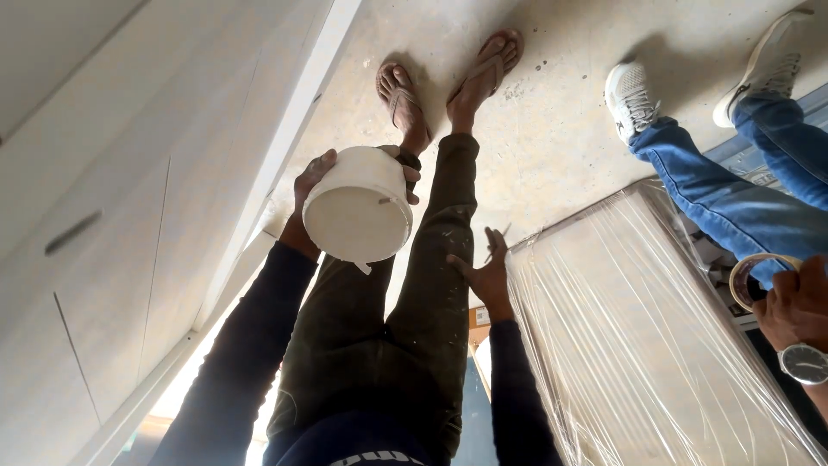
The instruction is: The person sits on the workshop floor holding a cup of white paint and paints white wooden furniture parts with a brush, dipping the brush into the cup between strokes and working along the edges and surfaces of the pieces. Other people stand nearby in the workshop.
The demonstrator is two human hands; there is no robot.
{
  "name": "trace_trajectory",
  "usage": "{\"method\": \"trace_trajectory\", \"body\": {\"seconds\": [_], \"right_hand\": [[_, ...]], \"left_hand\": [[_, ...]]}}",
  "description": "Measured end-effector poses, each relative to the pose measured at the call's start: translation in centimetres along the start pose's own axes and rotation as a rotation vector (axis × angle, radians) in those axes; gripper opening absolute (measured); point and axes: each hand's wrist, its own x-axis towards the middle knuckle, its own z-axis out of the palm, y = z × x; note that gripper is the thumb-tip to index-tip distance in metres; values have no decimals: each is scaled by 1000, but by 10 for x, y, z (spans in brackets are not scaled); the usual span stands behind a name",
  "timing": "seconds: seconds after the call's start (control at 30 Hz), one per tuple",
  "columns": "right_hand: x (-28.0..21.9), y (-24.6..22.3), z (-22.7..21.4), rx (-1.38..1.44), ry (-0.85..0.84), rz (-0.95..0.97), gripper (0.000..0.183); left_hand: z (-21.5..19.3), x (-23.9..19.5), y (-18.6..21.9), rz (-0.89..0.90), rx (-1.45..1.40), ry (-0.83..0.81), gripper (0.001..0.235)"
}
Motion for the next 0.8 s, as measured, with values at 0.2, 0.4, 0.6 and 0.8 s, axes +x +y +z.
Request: {"method": "trace_trajectory", "body": {"seconds": [0.2,0.4,0.6,0.8], "right_hand": [[-15,-24,-34,-8,191,-145,110],[-1,20,-45,7,340,-227,54],[-8,9,-47,257,263,-378,43],[-22,-5,-48,354,269,-389,52]], "left_hand": [[-48,2,-37,-32,28,25,41],[73,-64,-29,-204,-61,-215,53],[-51,-40,-142,35,-58,-131,51],[-59,-54,-191,30,-202,-51,51]]}}
